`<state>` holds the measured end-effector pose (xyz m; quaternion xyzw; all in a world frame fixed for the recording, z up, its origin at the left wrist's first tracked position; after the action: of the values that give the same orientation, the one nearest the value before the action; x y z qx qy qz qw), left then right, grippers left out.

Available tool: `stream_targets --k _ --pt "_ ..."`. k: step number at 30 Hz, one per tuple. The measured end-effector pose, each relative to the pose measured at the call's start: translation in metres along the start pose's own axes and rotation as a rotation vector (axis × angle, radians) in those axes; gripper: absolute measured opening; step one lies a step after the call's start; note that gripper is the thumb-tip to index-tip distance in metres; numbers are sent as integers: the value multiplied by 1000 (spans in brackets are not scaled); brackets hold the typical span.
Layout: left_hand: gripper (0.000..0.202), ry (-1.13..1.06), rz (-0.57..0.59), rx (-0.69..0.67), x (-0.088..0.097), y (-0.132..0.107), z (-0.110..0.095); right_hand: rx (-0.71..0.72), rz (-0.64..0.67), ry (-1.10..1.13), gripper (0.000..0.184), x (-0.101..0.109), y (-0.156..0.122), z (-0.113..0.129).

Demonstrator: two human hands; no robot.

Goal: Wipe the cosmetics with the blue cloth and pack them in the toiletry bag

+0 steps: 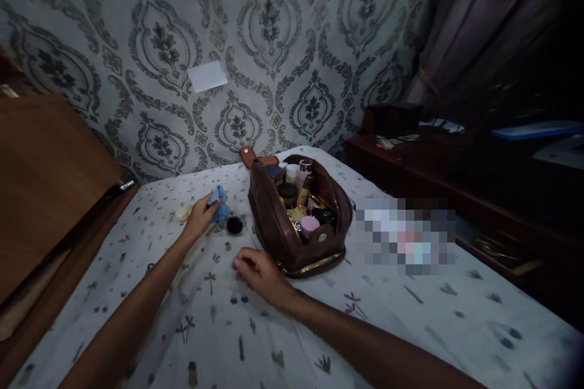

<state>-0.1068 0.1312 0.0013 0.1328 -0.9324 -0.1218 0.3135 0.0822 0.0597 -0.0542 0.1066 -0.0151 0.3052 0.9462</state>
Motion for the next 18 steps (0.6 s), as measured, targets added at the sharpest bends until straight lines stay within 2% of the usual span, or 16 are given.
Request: stream_targets --k 2,7,11,15,18 --pt "31 6 15 6 -6 -14 -2 16 -14 -3 22 0 1 -1" --pt "27 -63 168 -22 -35 -53 -17 112 -57 -131 19 4 0 9" --pt "31 -168 240 5 -36 -76 -26 176 -67 -282 16 5 -3 16" --pt "43 -279 161 79 -29 -84 -19 225 -42 -369 15 2 -6 21" --pt "46 -327 92 102 -32 -86 -16 229 -21 -390 14 0 -8 20"
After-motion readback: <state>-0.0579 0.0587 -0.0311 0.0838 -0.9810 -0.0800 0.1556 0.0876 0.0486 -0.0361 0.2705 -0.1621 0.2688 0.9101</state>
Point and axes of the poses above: each hand's wrist, its own y-axis towards the middle knuckle, its own x-axis out of the back of the hand, z = x × y, the point moved 7 cm from there along y, towards the middle knuckle, and after that the axes turned 4 degrees about -z, right-handed, at the moved point
